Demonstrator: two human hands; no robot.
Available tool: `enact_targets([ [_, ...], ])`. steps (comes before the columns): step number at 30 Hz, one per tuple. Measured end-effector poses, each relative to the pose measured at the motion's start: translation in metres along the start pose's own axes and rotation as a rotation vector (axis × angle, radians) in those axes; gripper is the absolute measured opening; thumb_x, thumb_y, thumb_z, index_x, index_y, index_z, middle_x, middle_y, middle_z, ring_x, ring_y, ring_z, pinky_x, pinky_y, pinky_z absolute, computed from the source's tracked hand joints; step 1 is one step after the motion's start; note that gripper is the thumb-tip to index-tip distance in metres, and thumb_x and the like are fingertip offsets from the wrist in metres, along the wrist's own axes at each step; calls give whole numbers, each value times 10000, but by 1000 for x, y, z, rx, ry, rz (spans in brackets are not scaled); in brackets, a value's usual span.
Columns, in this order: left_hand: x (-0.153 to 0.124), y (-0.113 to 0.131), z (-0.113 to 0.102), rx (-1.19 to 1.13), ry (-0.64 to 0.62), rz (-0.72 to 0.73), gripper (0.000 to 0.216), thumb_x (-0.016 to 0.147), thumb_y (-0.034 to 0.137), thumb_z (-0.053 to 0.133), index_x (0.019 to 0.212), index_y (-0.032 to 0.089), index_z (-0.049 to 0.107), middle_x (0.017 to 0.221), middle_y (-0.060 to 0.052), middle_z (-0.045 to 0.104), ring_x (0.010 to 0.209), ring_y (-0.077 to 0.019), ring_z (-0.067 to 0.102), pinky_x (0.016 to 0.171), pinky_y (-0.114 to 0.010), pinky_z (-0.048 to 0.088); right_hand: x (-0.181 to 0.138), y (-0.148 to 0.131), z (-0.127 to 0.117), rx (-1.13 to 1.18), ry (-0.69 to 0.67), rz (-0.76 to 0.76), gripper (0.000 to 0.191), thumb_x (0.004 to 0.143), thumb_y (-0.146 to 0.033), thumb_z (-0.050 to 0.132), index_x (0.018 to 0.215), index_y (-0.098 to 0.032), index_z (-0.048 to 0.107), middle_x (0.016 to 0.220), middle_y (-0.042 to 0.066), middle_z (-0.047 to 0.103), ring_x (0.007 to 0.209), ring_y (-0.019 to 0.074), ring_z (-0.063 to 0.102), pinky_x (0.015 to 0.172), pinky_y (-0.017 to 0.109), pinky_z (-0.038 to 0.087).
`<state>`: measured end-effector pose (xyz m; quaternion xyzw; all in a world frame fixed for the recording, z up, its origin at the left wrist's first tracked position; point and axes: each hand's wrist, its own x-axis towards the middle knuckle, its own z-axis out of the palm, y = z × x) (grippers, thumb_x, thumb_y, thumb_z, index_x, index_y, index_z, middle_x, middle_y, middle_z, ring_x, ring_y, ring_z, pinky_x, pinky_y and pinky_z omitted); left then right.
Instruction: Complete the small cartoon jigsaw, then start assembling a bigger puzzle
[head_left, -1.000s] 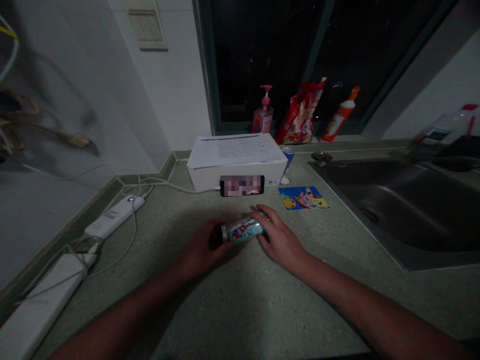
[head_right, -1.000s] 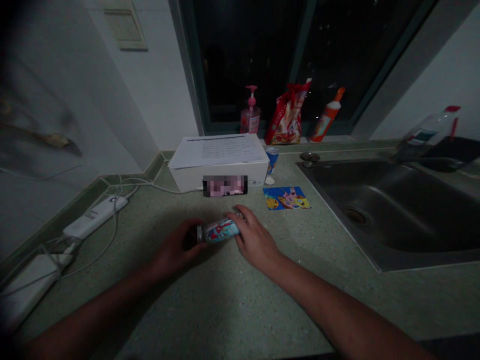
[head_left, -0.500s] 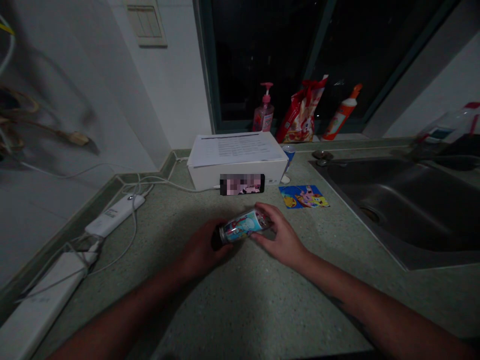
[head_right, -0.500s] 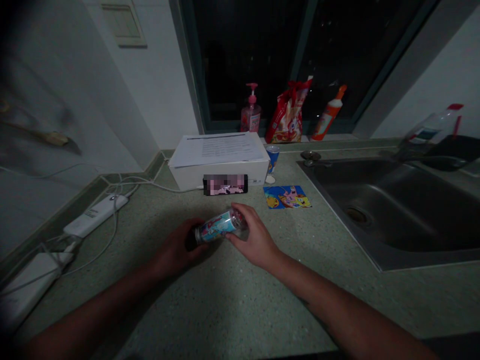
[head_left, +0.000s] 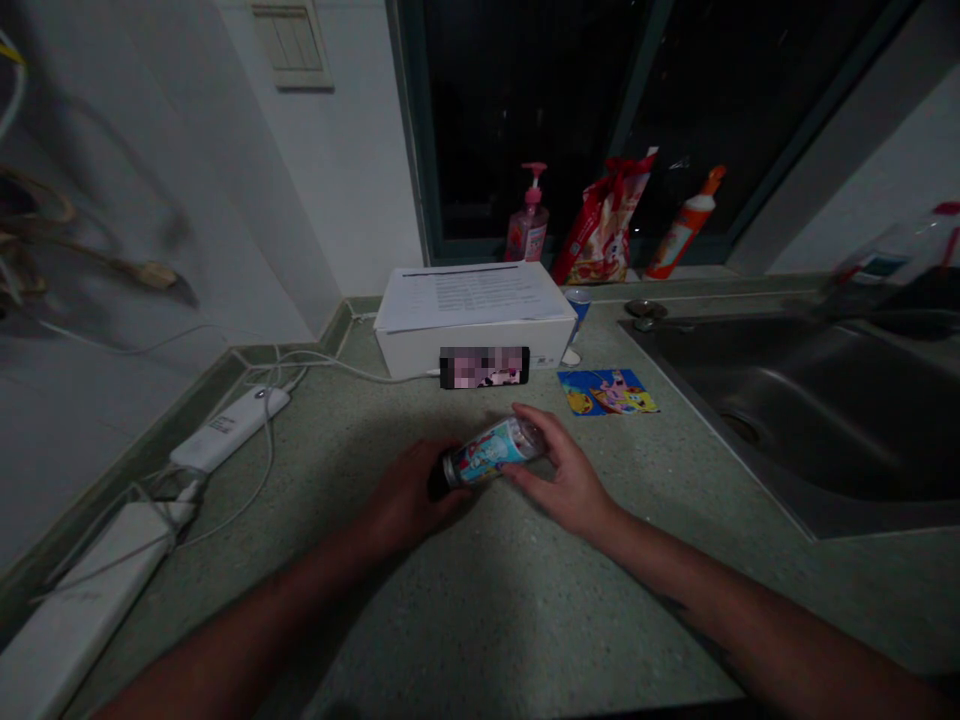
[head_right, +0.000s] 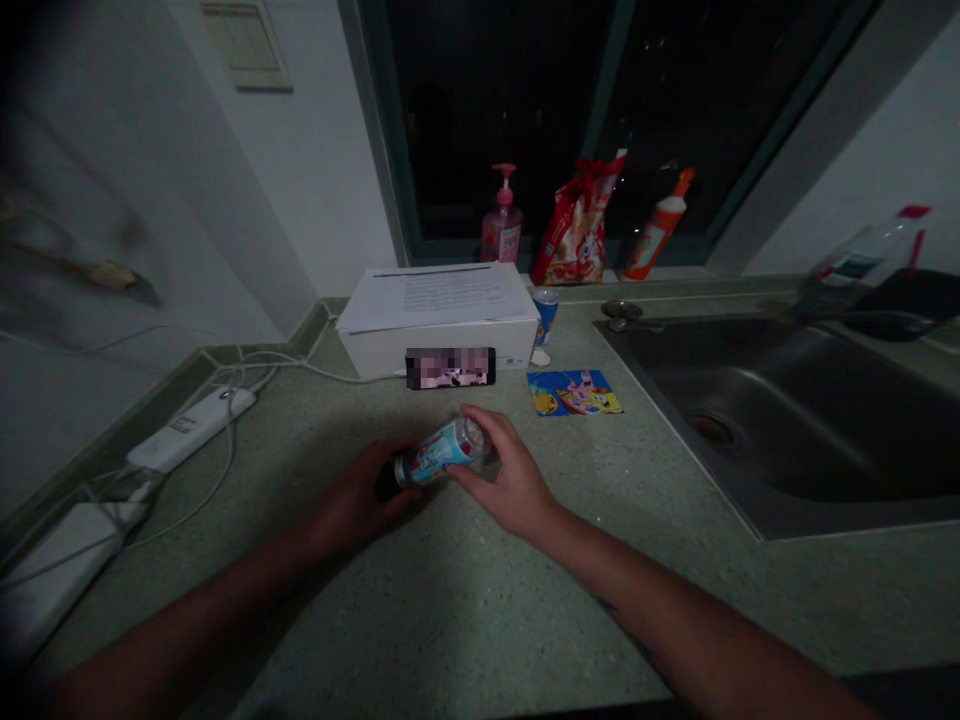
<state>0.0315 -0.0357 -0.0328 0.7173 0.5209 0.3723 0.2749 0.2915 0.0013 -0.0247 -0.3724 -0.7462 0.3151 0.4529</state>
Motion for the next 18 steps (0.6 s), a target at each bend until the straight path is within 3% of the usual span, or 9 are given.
enact_targets([
  [9,1,0,1,136,-23,37,535,846,491,833,1321,294,685,1237,-135,758,1084,-377,720,946,-585,610,-4,-7,5,-61,-2,-105,645,947,-340,776,1538,-323,518,1480,138,612,1373,336,608,1138,554,539],
  [14,3,4,0,139,-49,56,489,876,492,809,1301,281,688,1209,-135,763,1064,-371,719,937,-584,598,-6,-7,22,26,-10,26,879,895,-347,833,1637,-305,363,1555,156,584,1419,340,602,1188,570,502],
  [18,4,2,2,125,-57,92,508,867,448,820,1327,285,681,1237,-130,766,1098,-373,710,972,-583,580,-4,-4,33,53,-72,75,899,846,-295,854,1611,-307,381,1576,142,584,1445,335,590,1197,560,494],
])
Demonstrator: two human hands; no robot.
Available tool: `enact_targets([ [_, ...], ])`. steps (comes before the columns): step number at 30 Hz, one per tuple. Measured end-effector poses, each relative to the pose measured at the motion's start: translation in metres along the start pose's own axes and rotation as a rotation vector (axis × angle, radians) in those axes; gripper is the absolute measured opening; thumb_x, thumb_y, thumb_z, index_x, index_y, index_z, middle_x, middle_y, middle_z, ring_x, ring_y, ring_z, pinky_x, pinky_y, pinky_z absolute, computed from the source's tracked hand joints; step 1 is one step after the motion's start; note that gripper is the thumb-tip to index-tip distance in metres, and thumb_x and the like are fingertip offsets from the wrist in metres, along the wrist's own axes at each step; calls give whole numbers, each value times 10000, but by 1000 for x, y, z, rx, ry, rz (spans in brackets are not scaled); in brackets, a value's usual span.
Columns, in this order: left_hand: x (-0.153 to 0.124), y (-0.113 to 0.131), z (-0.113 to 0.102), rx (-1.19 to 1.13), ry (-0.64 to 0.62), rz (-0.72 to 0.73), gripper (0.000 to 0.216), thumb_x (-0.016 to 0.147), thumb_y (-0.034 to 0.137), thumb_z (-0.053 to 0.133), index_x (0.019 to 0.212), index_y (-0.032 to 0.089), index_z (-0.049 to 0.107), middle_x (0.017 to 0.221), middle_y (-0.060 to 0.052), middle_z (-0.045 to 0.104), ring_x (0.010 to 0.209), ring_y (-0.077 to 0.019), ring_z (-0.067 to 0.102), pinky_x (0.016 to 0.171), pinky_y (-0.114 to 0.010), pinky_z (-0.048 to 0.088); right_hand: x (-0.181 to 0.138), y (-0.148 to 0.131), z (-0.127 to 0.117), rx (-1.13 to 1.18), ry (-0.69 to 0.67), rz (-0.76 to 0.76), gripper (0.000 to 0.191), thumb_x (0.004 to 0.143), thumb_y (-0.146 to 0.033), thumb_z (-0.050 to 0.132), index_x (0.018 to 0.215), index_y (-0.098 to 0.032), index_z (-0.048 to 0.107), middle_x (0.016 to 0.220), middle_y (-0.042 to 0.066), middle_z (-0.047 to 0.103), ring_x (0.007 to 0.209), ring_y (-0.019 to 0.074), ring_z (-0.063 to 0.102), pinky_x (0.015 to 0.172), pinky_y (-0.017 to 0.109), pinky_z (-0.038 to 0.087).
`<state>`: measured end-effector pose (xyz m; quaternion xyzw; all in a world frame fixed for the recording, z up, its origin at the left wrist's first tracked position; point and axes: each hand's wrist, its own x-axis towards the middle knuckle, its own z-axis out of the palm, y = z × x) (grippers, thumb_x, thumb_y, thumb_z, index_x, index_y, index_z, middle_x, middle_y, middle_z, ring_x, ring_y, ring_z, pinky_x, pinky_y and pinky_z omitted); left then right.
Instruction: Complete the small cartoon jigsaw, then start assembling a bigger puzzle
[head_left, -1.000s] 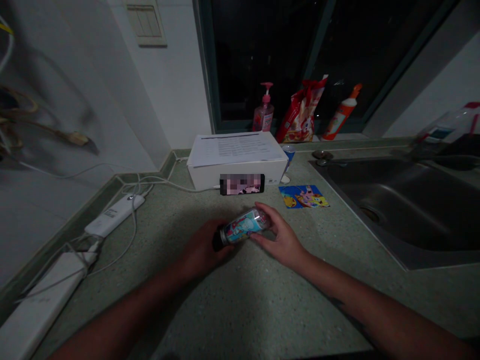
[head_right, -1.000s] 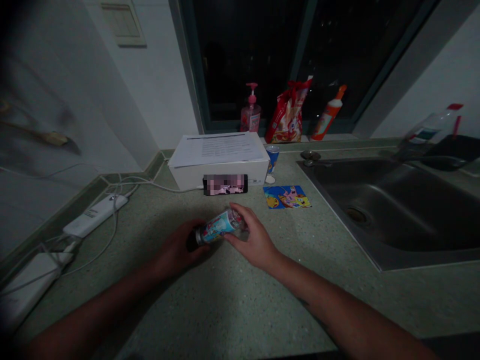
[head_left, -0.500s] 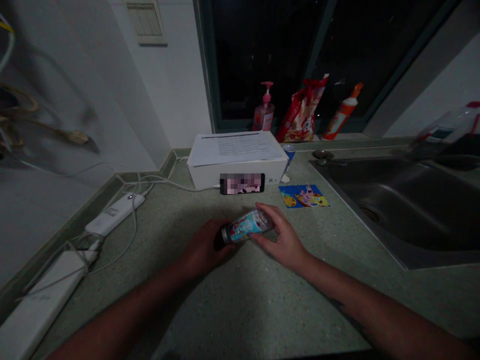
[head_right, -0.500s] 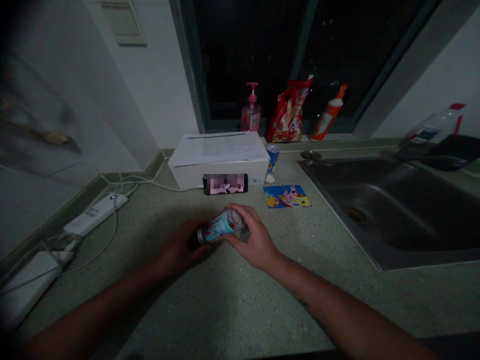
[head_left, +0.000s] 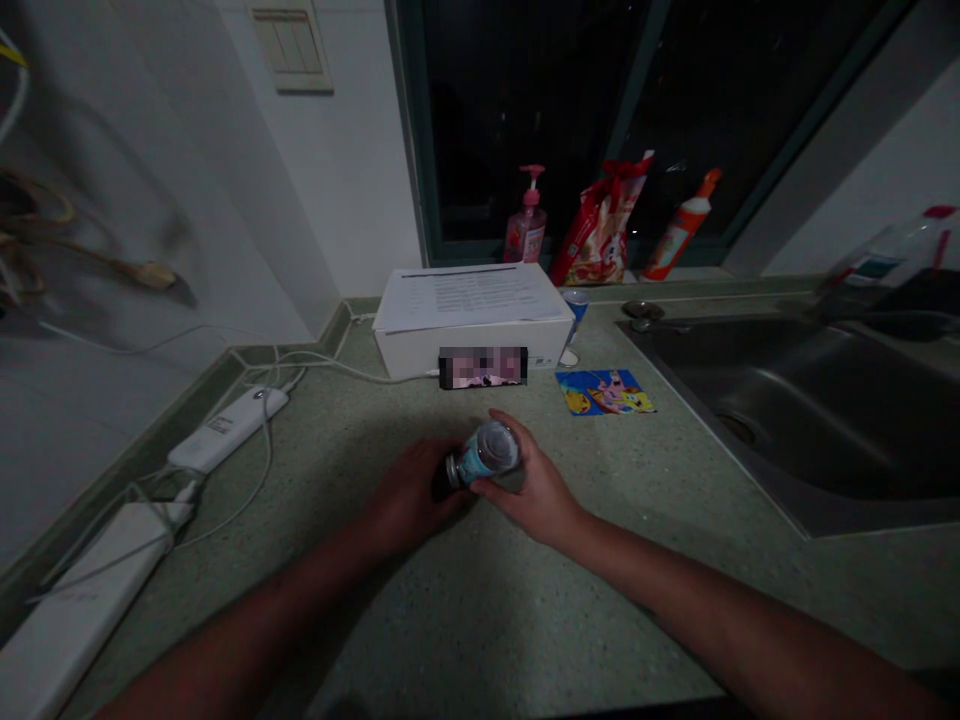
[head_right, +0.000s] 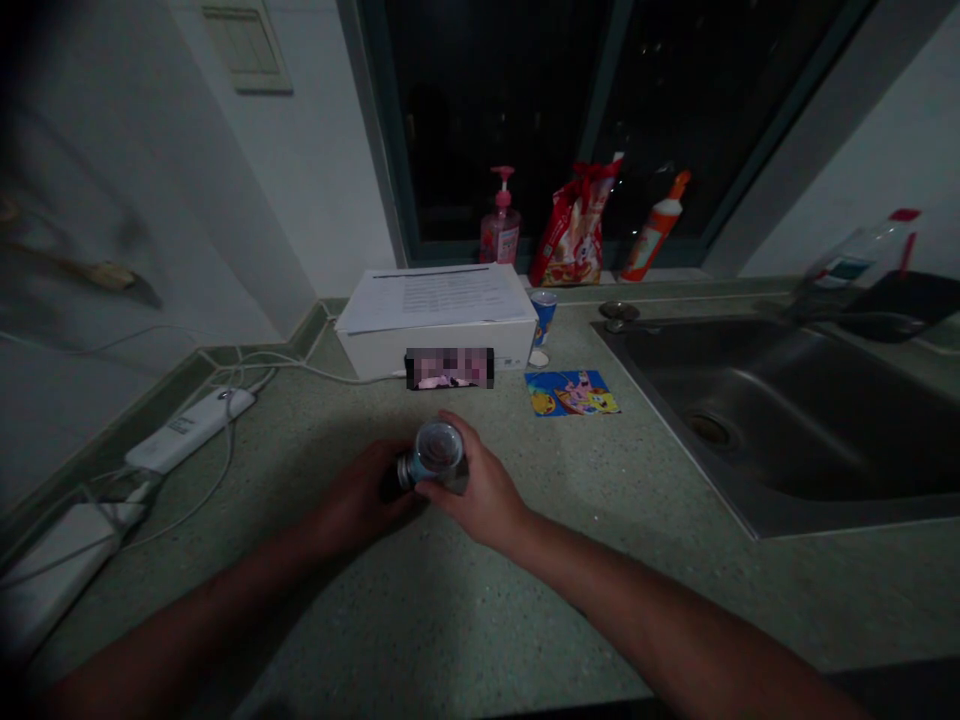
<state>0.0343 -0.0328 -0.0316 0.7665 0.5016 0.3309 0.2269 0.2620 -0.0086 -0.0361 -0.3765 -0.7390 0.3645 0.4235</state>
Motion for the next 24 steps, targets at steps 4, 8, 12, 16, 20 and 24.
enact_targets([
  [4,1,0,1,31,1,-3,511,860,436,821,1324,273,683,1229,-134,770,1103,-380,715,972,-587,586,2,2,2,6,-19,33,836,843,-290,841,1568,-290,425,1512,134,646,1401,321,635,1171,545,523],
  [8,3,5,0,63,-26,-24,513,857,413,811,1325,255,674,1252,-135,765,1134,-381,719,971,-577,595,2,5,2,17,-1,-4,806,861,-334,832,1561,-290,434,1511,133,649,1402,322,634,1174,548,522],
  [12,3,6,0,78,-31,-42,531,853,416,810,1339,257,665,1263,-132,762,1147,-377,719,985,-576,593,0,5,0,15,60,-34,787,875,-354,825,1558,-296,439,1513,134,648,1404,335,629,1185,571,509],
  [16,2,1,2,79,-36,-29,549,855,422,819,1357,275,652,1275,-122,758,1156,-376,712,983,-570,595,-1,1,-4,1,73,-44,786,893,-361,814,1574,-288,430,1521,134,642,1395,332,635,1187,559,510],
  [20,2,-1,2,74,-33,-28,553,864,435,820,1371,302,645,1277,-119,754,1151,-375,709,980,-582,593,-1,0,-6,-19,68,-48,802,888,-376,813,1587,-293,428,1522,131,643,1400,339,630,1184,567,512],
  [24,2,1,1,64,-31,-36,537,858,436,825,1350,297,660,1261,-128,755,1137,-379,715,976,-598,595,-1,2,-7,-11,95,-51,807,883,-376,816,1588,-301,430,1523,137,640,1396,345,633,1175,573,516],
])
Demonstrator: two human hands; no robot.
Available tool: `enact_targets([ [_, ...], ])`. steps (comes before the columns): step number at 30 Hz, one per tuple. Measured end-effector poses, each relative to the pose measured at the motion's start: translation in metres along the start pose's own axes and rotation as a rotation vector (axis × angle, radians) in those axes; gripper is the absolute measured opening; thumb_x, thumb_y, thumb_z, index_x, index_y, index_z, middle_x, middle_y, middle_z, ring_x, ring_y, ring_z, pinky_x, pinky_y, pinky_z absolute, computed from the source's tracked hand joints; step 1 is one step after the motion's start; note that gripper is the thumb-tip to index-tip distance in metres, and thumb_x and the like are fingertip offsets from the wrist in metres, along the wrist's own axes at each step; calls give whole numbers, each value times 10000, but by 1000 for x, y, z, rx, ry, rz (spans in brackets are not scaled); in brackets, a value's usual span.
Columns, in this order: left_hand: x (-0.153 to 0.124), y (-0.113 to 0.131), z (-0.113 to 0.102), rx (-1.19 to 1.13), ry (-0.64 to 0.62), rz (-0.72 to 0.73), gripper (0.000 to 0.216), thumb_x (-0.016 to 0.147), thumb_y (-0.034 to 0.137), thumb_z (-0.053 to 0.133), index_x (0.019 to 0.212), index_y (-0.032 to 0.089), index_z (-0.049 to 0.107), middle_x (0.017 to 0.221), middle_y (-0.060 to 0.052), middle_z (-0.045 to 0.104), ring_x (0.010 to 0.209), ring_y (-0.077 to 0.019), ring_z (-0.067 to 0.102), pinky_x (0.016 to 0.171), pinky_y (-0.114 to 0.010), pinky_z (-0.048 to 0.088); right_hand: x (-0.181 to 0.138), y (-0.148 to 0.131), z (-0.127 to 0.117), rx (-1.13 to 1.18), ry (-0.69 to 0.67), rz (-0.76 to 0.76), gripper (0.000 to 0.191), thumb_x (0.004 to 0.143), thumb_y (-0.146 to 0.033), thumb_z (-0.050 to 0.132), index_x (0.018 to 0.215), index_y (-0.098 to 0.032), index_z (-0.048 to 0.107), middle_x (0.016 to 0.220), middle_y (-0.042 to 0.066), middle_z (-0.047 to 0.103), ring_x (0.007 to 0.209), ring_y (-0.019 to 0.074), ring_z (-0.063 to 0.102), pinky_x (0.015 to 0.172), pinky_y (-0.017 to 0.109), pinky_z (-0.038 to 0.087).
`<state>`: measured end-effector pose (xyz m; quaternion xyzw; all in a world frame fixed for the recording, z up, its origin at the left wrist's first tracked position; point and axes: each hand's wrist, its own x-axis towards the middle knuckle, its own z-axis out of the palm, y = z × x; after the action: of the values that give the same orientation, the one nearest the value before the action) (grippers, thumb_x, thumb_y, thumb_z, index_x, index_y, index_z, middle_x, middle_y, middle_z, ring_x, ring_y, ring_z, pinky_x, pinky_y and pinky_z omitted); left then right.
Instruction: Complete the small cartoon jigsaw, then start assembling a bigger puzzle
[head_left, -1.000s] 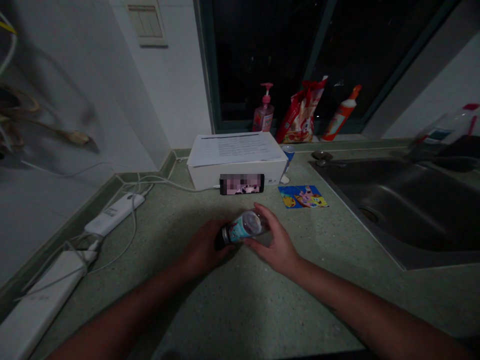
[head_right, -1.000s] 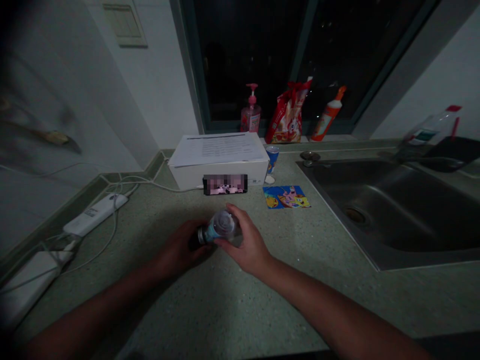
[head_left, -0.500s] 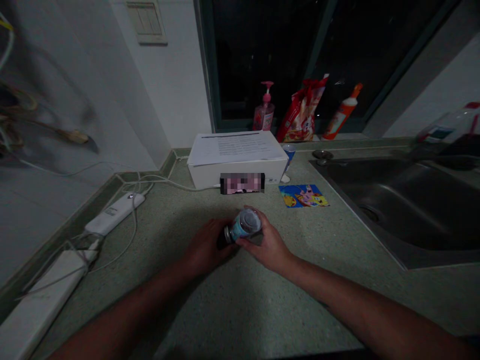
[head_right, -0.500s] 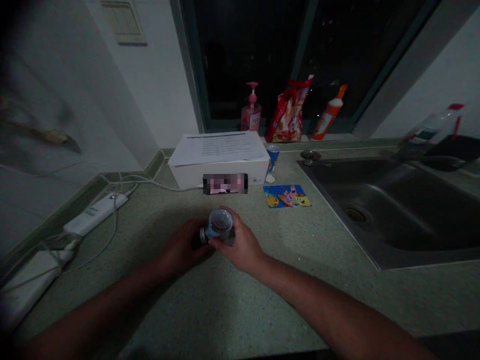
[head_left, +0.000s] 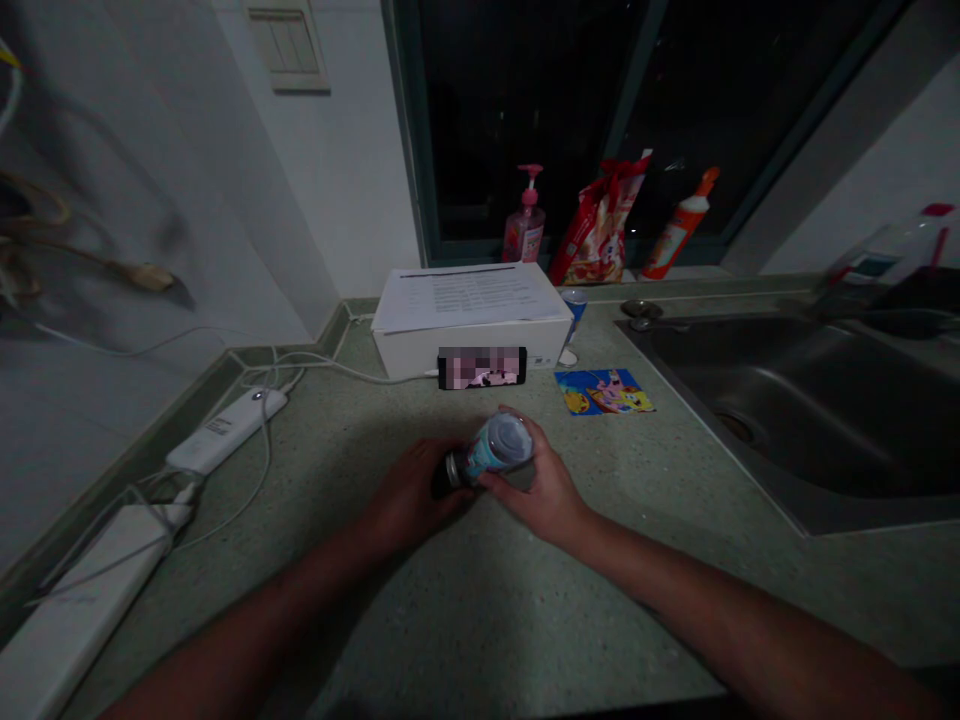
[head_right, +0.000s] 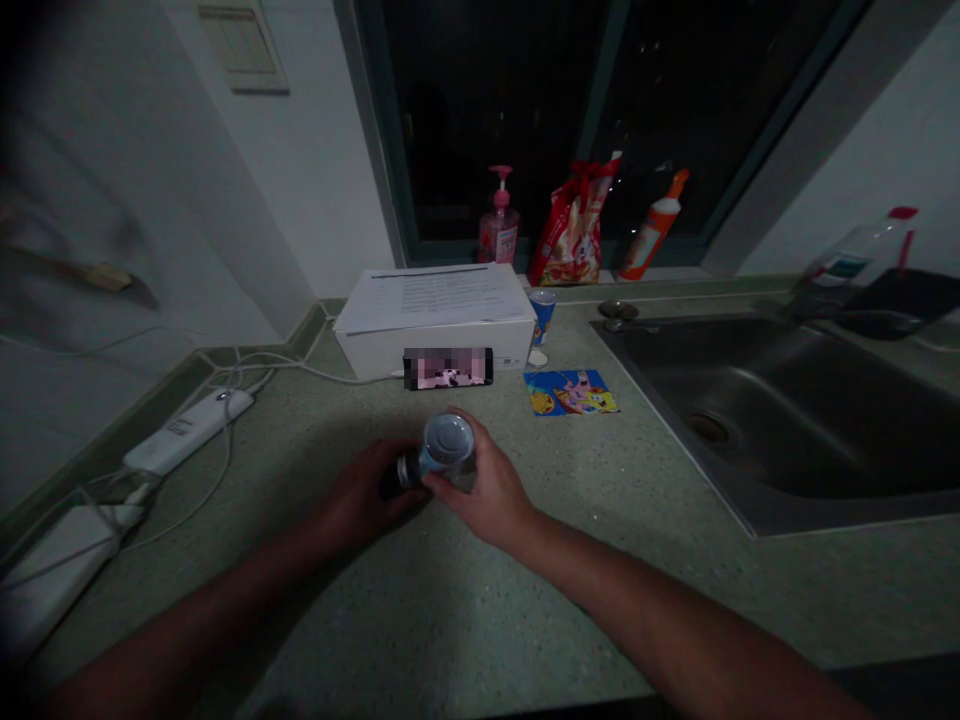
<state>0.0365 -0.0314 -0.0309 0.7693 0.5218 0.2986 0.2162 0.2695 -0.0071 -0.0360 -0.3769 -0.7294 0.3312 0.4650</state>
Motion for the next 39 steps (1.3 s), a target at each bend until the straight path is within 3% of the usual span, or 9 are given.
enact_targets([
  [9,-1,-2,1,-45,19,-18,551,825,394,850,1336,293,671,1263,-127,746,1148,-380,706,989,-613,589,0,0,-9,27,79,7,806,876,-420,838,1565,-305,436,1476,144,667,1329,349,672,1143,569,531],
  [16,-3,-5,-1,-73,4,-37,562,834,384,852,1355,299,661,1265,-119,738,1146,-373,699,999,-615,585,3,7,-12,121,165,68,781,886,-516,822,1543,-269,480,1530,162,611,1402,355,604,1225,581,450],
  [20,-3,-2,-2,-77,-4,-51,545,875,451,831,1368,303,651,1282,-119,731,1161,-364,695,1011,-601,583,8,12,-15,164,220,60,747,921,-517,783,1556,-272,474,1533,155,603,1402,345,602,1227,571,454],
  [24,-4,-1,-4,-92,12,-93,613,873,539,832,1402,306,628,1336,-121,717,1213,-378,685,1052,-606,564,12,18,-23,90,256,55,771,918,-510,773,1582,-279,458,1489,155,628,1371,356,621,1187,584,490],
  [28,-5,-3,-5,-140,44,-104,653,883,507,808,1467,335,571,1357,-116,709,1232,-369,685,1084,-611,551,19,18,-34,-99,239,64,811,899,-478,771,1610,-258,448,1496,184,633,1319,381,653,1122,604,528],
  [34,-5,-3,-11,-164,93,-215,534,949,544,691,1395,264,604,1242,-142,744,1079,-350,727,971,-583,590,26,13,-41,-275,147,72,789,902,-446,742,1600,-198,470,1518,216,625,1356,410,635,1130,608,514],
  [39,-2,3,-18,-103,133,-223,585,988,528,619,1497,243,569,1225,-115,722,1088,-311,702,976,-505,578,24,16,-40,-282,191,99,777,884,-465,755,1575,-220,498,1425,191,694,1164,382,720,989,564,589],
])
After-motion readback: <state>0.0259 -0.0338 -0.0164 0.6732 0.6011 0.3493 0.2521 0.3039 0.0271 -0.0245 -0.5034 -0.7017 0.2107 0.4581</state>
